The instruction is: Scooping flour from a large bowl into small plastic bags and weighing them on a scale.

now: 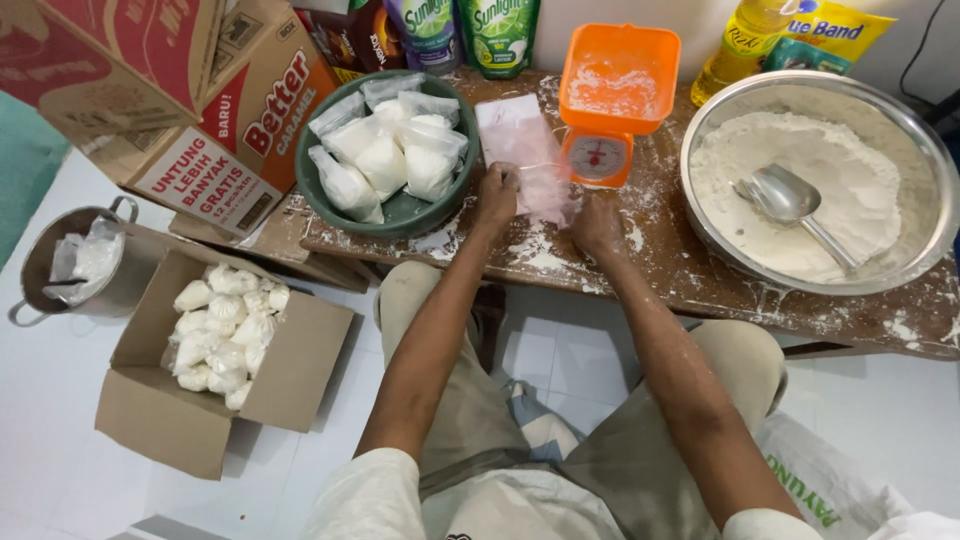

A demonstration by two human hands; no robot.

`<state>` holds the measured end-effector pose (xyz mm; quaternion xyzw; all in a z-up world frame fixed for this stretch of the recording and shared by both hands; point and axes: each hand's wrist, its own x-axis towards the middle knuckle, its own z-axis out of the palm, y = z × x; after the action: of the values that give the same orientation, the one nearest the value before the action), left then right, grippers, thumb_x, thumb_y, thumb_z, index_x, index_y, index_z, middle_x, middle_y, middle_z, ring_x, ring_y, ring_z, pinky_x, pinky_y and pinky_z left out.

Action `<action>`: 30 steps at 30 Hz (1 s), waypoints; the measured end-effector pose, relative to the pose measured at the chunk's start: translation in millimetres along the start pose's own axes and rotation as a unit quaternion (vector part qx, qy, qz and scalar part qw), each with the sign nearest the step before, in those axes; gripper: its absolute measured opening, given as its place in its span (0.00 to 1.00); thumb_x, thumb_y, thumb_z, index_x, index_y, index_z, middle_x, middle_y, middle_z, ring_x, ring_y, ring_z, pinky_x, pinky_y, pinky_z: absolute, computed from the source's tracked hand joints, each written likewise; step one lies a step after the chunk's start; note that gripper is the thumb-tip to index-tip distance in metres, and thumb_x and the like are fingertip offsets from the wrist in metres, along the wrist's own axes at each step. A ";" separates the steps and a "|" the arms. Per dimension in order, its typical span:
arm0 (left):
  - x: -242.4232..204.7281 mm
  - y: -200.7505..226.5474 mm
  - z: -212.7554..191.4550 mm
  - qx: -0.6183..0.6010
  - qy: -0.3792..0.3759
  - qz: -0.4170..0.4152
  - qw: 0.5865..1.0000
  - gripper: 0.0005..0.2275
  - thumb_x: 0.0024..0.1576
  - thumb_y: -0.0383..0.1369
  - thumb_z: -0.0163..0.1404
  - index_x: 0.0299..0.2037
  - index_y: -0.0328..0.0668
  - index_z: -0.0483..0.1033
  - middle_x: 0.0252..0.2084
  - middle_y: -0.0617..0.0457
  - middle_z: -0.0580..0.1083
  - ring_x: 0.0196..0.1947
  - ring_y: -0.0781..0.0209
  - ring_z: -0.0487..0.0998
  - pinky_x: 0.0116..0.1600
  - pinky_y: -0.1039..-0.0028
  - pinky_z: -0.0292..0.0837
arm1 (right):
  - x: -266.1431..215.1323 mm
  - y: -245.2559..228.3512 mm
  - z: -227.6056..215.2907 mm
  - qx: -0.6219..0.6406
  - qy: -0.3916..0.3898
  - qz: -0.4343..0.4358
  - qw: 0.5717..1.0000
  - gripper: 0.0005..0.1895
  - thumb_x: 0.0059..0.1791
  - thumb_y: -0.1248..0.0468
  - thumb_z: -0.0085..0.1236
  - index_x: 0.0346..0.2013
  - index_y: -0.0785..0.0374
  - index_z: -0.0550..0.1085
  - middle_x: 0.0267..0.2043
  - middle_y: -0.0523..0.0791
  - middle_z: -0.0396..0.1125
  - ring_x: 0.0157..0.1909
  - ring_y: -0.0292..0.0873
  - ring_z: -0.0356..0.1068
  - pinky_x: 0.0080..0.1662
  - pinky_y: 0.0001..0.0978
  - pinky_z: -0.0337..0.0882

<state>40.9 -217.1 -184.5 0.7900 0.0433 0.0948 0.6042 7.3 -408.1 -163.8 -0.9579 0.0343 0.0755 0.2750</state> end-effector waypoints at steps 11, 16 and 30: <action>-2.9 48.4 -1.8 -0.234 -0.027 -0.138 0.962 0.13 0.66 0.36 0.42 0.52 0.33 0.67 0.45 0.44 0.67 0.41 0.53 0.79 0.40 0.66 0.84 | -18.5 -25.4 -21.7 0.466 -0.016 0.031 0.884 0.24 0.54 0.56 0.54 0.57 0.73 0.68 0.47 0.57 0.70 0.42 0.50 0.76 0.36 0.43 0.83; -2.5 31.8 2.8 -0.135 -0.009 -0.142 0.981 0.13 0.61 0.37 0.50 0.47 0.32 0.74 0.30 0.48 0.67 0.23 0.64 0.71 0.26 0.73 0.72 | -26.4 -24.0 -13.8 0.497 0.056 -0.071 0.863 0.25 0.46 0.74 0.63 0.57 0.76 0.69 0.46 0.54 0.71 0.47 0.45 0.69 0.42 0.39 0.77; -11.8 98.6 -26.5 -0.074 -0.194 -0.123 0.971 0.14 0.60 0.38 0.49 0.49 0.36 0.76 0.37 0.53 0.66 0.39 0.62 0.71 0.39 0.73 0.74 | -11.0 -54.3 -23.1 0.608 0.012 0.211 0.766 0.29 0.43 0.59 0.55 0.56 0.69 0.70 0.50 0.58 0.70 0.45 0.63 0.76 0.41 0.66 0.79</action>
<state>19.4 -220.5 -84.1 0.7352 0.0147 -0.1320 0.6647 5.2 -374.1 -114.3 -0.5599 0.2774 0.0830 0.7763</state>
